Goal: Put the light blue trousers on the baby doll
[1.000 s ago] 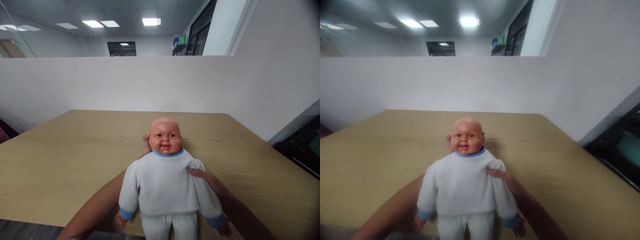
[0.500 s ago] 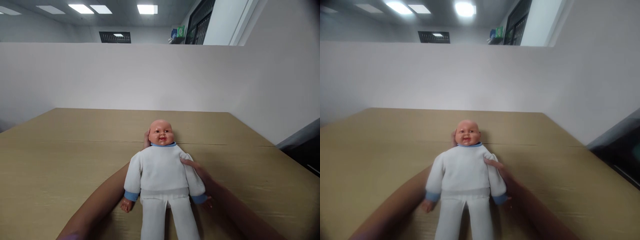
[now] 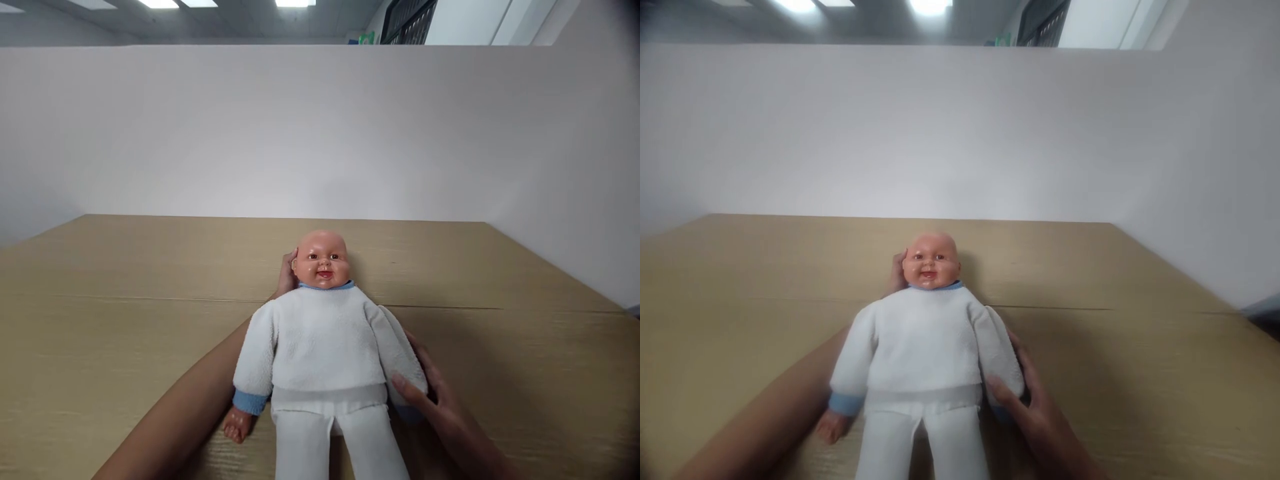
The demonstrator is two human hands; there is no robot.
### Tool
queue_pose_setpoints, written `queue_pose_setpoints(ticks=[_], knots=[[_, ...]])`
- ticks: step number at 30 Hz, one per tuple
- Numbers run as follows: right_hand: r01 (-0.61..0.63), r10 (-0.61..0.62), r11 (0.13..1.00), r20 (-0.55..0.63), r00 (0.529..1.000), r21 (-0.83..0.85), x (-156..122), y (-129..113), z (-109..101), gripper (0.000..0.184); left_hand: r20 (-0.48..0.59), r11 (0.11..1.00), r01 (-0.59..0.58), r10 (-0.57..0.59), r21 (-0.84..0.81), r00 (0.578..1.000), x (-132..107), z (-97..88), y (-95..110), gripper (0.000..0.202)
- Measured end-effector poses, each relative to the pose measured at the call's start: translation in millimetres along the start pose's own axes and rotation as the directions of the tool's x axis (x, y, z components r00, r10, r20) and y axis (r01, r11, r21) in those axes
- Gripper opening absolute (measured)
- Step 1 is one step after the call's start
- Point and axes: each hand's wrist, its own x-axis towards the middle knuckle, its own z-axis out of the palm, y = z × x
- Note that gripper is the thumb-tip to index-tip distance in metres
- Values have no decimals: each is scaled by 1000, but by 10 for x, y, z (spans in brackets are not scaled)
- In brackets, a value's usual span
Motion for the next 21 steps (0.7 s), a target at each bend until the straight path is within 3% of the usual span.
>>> queue_pose_setpoints(ticks=[3, 7, 10, 16, 21], knots=[[93, -103, 977, -43, 994, -191, -10, 51, 10, 79, -14, 999, 40, -40, -21, 999, -2, -103, 120, 60], [181, -209, 920, -45, 977, -347, -9, 43, -4, 70, 116, 976, 211, -217, 62, 969, -30, -178, 284, 72], [211, -249, 884, -38, 968, -417, 0, 56, -20, 66, 143, 959, 254, -271, 124, 952, -39, -168, 309, 79], [217, -259, 859, -29, 965, -464, -7, 59, -30, 62, 102, 971, 168, -187, 169, 977, -97, -64, 231, 70], [202, -245, 868, -37, 969, -453, -14, 47, -23, 62, 86, 975, 162, -176, 156, 981, -115, -69, 205, 66]])
